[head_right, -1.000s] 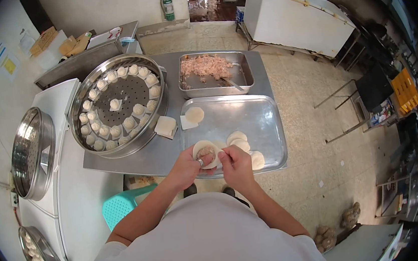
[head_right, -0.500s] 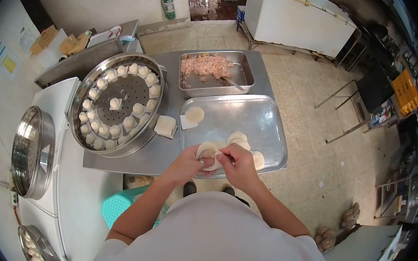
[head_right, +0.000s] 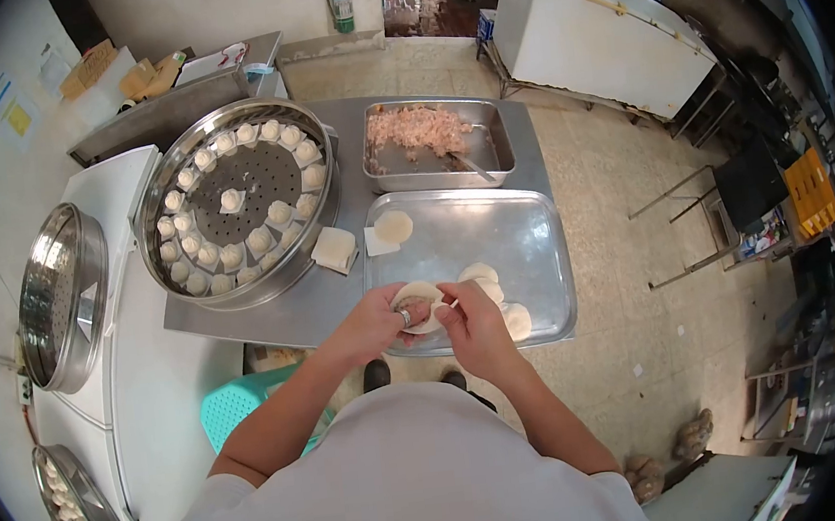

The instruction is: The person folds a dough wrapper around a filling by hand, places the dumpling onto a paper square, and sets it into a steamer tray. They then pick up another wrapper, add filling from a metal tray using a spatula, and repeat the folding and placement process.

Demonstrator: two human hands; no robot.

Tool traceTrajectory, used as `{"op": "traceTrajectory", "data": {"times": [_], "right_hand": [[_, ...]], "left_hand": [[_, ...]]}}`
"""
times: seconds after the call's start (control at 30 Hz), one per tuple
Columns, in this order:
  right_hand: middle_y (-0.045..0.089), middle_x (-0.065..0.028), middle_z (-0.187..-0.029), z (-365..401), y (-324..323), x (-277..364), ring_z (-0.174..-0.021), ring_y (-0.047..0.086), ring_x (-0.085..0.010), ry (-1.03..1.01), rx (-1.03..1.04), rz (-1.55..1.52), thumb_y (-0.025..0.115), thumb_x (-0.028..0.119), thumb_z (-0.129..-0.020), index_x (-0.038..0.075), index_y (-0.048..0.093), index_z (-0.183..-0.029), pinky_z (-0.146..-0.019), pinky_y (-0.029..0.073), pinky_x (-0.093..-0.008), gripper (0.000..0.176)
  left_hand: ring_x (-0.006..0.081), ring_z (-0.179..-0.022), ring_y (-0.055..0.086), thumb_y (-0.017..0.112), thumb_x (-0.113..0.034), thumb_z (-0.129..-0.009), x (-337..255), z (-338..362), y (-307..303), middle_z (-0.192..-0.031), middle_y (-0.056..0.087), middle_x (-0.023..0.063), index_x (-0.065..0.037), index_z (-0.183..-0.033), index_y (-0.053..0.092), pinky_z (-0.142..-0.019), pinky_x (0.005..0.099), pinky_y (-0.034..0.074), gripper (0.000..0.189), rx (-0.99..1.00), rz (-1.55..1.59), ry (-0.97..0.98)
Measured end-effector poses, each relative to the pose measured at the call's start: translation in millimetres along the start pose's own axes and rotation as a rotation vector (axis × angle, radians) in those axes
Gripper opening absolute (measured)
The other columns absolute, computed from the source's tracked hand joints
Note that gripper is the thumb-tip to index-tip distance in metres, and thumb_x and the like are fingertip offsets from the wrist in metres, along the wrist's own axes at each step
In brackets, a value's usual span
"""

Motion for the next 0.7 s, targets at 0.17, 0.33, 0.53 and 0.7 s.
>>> {"op": "traceTrajectory", "data": {"times": [0.17,0.33,0.53,0.7], "right_hand": [[0.059,-0.009,-0.085,1,0,4,-0.071,0.057,-0.0158,-0.018,-0.005,0.13,0.06,0.007,-0.102,-0.002,0.061,-0.1,-0.065,0.051,-0.0298,0.01],[0.058,-0.015,-0.079,3,-1,8,-0.068,0.056,-0.0293,-0.02,-0.07,0.147,0.064,0.005,-0.096,-0.002,0.062,-0.093,-0.061,0.044,-0.0396,0.008],[0.058,-0.0101,-0.081,-3,-2,16,-0.074,0.057,-0.0207,0.005,-0.042,0.07,0.061,0.006,-0.099,-0.003,0.062,-0.096,-0.07,0.049,-0.033,0.01],[0.059,-0.0178,-0.084,-2,-1,19,-0.075,0.059,-0.0326,-0.01,0.032,0.181,0.064,0.005,-0.096,-0.003,0.064,-0.096,-0.067,0.047,-0.0405,0.009]], "left_hand": [[0.0093,-0.078,0.061,0.069,-0.023,-0.101,9,-2,-3,-0.093,0.065,0.0003,-0.003,-0.116,0.067,-0.064,0.0257,0.05,0.025,0.043,-0.003,-0.098],[0.0083,-0.076,0.06,0.072,-0.024,-0.1,12,-6,-8,-0.092,0.064,-0.0008,-0.003,-0.114,0.068,-0.064,0.0242,0.05,0.026,0.023,0.021,-0.099],[0.0084,-0.072,0.06,0.07,-0.019,-0.099,7,-4,-8,-0.091,0.064,0.0007,-0.001,-0.113,0.068,-0.061,0.0238,0.05,0.024,0.053,-0.082,-0.087],[0.0079,-0.069,0.058,0.071,-0.017,-0.098,9,-8,-3,-0.09,0.064,0.0007,-0.001,-0.112,0.069,-0.061,0.0238,0.052,0.022,0.128,-0.191,-0.149]]}}
Point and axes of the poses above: each hand's wrist, its own z-axis away from the middle knuckle, its own y-axis out of the palm, x = y × z, the point moved 9 cm from there along -z, towards the middle knuckle
